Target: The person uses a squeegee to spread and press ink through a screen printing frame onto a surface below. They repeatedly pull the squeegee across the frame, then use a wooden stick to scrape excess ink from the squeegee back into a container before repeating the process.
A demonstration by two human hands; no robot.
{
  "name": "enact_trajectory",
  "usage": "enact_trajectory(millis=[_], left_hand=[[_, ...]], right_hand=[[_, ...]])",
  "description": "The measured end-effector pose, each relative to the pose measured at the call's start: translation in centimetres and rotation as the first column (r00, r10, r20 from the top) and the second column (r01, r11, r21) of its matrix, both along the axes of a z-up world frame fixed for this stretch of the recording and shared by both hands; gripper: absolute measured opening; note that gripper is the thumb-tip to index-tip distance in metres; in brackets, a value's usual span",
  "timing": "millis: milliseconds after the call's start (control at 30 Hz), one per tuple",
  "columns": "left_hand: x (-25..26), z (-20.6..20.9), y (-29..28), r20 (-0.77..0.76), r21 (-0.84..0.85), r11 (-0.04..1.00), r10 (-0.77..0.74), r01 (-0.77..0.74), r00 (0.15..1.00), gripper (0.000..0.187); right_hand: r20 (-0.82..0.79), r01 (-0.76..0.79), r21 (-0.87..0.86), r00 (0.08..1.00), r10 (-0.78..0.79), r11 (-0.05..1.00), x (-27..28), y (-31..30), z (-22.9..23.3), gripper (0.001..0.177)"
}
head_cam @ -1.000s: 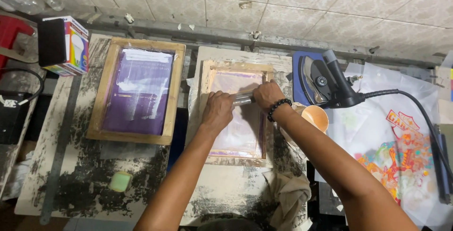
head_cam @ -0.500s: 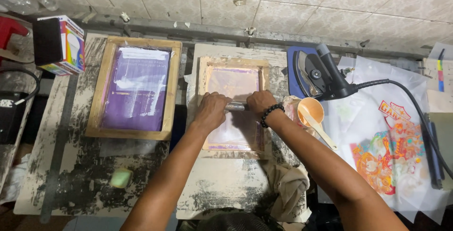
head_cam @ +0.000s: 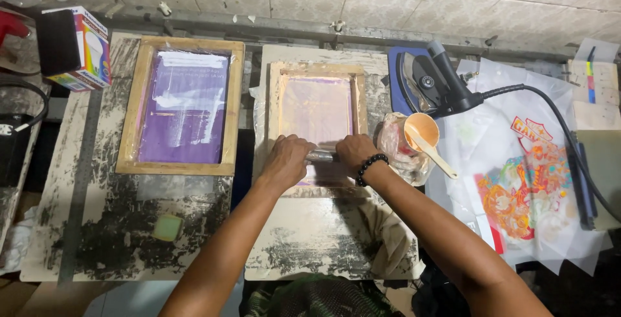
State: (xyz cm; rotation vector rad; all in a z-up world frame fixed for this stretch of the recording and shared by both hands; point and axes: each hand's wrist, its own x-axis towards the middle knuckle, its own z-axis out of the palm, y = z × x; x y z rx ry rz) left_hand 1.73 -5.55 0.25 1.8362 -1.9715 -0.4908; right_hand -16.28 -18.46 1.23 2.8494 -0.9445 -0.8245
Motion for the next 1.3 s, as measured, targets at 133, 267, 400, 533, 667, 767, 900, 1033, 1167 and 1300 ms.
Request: enact_trajectory(millis=[133,267,400,533,667,767,900,1033,1167,1300], left_hand=[[-0.4,0.3,1.0,-0.004,-0.007,1.0,-0.008,0.008,1.0,0.023],[-0.8,0.7,1.9,0.011,0.028,1.0,-0.011,0.01,1.0,0.026],[-0.8,1.5,2.4,0.007,0.107,0.994,-0.027,0.026,1.0,0.024],[0.3,2.8,2.0,0.038,0.168,0.985,-0.049,0.042,0.998,0.023],[1.0,6.4,0.4,-0.052,0.274,0.961,-0.01,0.024,0.999,0.037],[2.0,10.6,-1.1,-0.06,0.092,0.996,0.022,-0.017,0.998,0.042],[1.7,16.4,-0.4,-0.279,-0.378,0.894,0.137,-0.24,0.95,0.047],[-4.2,12.3,3.8,-0.465,-0.674,0.48,0.315,-0.562,0.827,0.013],[-11.1,8.7,7.5,-0.749,0.131,0.704,0.531,-0.698,0.395,0.028],[-13.6,8.5,6.2,-0.72,0.64,0.672,0.694,-0.373,0.013,0.073]], right_hand=[[-0.008,-0.012,-0.014,1.0,0.012,1.0,-0.1,1.6,1.5,0.022],[0.016,0.009,0.042,1.0,-0.01,0.999,-0.7,2.7,2.1,0.022],[0.022,0.008,0.104,1.0,-0.01,0.995,-1.5,2.9,1.7,0.023],[0.063,-0.031,0.085,0.998,0.025,0.996,-0.9,1.8,-0.1,0.022],[0.108,0.068,0.284,0.989,-0.103,0.956,-0.8,-1.0,-0.8,0.024],[0.177,0.081,0.474,0.967,-0.185,0.877,-0.9,-1.6,5.6,0.033],[0.248,0.151,0.768,0.826,-0.506,0.623,-2.6,-1.3,13.9,0.037],[0.271,0.164,0.899,0.519,-0.811,0.405,-5.1,0.0,12.4,0.022],[0.078,-0.117,0.992,0.195,-0.978,0.056,-5.2,3.0,7.7,0.022],[-0.042,-0.124,0.992,-0.065,-0.997,-0.034,-2.6,6.7,8.9,0.034]])
